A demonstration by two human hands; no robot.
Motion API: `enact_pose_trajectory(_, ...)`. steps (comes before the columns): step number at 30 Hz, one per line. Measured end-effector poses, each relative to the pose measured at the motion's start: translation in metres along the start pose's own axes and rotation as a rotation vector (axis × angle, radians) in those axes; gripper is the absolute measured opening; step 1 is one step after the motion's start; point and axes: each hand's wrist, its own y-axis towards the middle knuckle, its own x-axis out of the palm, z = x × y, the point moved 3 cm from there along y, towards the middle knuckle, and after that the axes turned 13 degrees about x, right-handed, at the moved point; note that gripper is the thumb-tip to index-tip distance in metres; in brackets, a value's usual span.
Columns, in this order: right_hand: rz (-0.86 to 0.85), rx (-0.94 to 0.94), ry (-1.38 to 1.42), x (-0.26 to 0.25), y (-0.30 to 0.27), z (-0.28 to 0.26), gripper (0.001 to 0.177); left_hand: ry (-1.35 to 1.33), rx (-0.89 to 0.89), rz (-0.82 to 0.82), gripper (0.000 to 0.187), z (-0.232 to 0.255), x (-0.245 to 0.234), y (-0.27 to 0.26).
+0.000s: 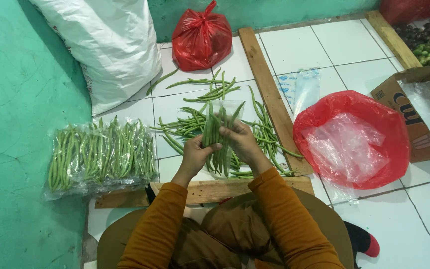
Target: Packing long green beans into small plastic bags
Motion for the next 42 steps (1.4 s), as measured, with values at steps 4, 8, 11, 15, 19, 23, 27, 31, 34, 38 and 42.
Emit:
enact_pose_trajectory(4,0.020,0.055,-0.137,-0.002,0.001,0.014,0.030,-0.006,-0.003,-0.036,0.027,-0.015,-0.002,0.003)
enact_pose_trajectory(8,0.136,0.031,-0.112,-0.017,0.013,0.024,0.025,-0.006,-0.048,-0.068,0.033,0.011,0.002,0.000)
enact_pose_trajectory(11,0.279,0.006,-0.128,-0.031,0.019,0.026,0.026,0.010,-0.076,-0.078,0.040,0.005,-0.012,0.003)
enact_pose_trajectory(15,0.459,-0.016,-0.168,-0.054,0.033,0.027,0.028,0.082,-0.132,0.009,0.044,-0.031,-0.038,0.012)
enact_pose_trajectory(19,0.489,0.010,-0.221,-0.057,0.037,0.033,0.033,0.422,-0.154,-0.024,0.032,-0.092,-0.054,0.011)
enact_pose_trajectory(23,0.462,0.012,-0.321,-0.058,0.037,0.036,0.030,0.836,-0.147,-0.476,0.033,-0.155,-0.043,-0.012)
enact_pose_trajectory(27,0.347,-0.030,-0.247,-0.063,0.038,0.040,0.025,1.084,0.007,-0.731,0.034,-0.170,-0.021,-0.030)
enact_pose_trajectory(31,0.297,-0.011,-0.226,-0.056,0.032,0.033,0.025,1.149,0.055,-0.751,0.029,-0.161,-0.012,-0.036)
enact_pose_trajectory(34,0.247,-0.009,-0.211,-0.059,0.035,0.037,0.027,1.139,0.137,-0.730,0.017,-0.181,-0.014,-0.036)
enact_pose_trajectory(38,0.225,-0.024,-0.183,-0.050,0.030,0.031,0.025,1.294,0.287,-0.771,0.010,-0.139,0.001,-0.036)
enact_pose_trajectory(42,0.233,-0.030,-0.187,-0.042,0.025,0.025,0.023,1.119,0.249,-0.646,0.013,-0.097,0.005,-0.024)
